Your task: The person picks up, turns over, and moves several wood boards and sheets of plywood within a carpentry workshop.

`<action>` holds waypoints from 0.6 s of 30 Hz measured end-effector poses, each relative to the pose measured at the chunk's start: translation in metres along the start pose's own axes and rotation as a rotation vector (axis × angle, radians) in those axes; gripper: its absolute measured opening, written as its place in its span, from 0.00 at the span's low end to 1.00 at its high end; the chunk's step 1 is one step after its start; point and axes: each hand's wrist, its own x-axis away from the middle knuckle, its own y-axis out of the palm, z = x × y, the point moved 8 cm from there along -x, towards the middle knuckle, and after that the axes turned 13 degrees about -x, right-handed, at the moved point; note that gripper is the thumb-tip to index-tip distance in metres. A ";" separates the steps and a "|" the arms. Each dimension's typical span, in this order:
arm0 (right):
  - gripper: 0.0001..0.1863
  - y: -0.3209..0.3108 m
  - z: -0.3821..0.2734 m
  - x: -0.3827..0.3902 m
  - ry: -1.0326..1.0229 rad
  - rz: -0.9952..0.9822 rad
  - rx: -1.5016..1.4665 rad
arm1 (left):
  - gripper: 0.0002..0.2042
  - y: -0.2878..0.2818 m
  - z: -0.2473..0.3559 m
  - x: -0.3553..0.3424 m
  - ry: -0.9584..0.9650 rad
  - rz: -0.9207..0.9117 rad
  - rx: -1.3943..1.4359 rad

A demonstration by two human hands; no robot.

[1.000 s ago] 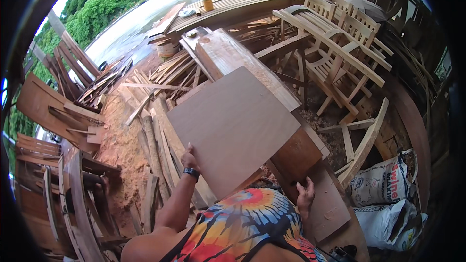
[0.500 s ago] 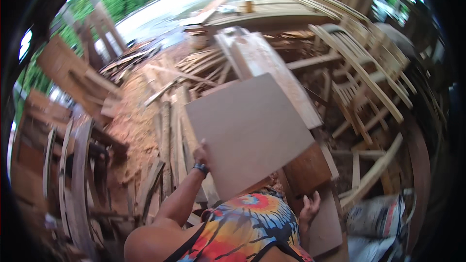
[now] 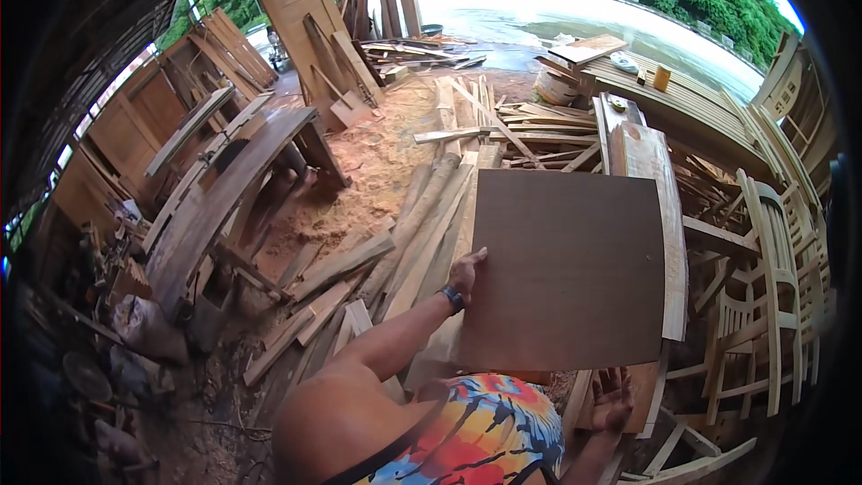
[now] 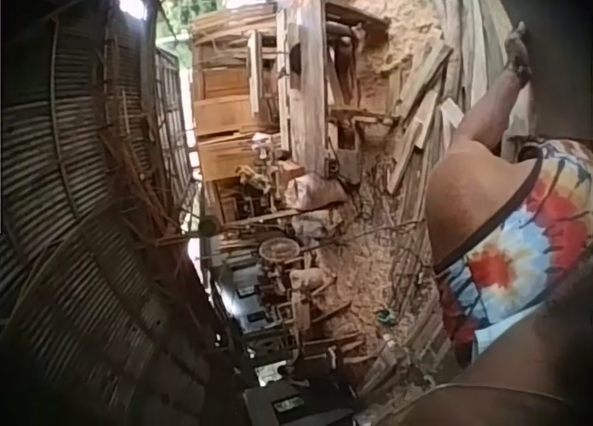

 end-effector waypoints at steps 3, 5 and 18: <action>0.23 0.050 0.011 -0.012 0.077 -0.331 -0.087 | 0.20 0.003 -0.002 0.011 -0.050 -0.161 0.274; 0.23 0.073 0.026 -0.012 0.105 -0.383 -0.133 | 0.20 0.002 0.000 0.017 -0.055 -0.252 0.419; 0.17 0.047 0.043 -0.055 -0.184 -0.347 0.294 | 0.18 0.046 -0.001 -0.026 0.873 -0.043 -1.920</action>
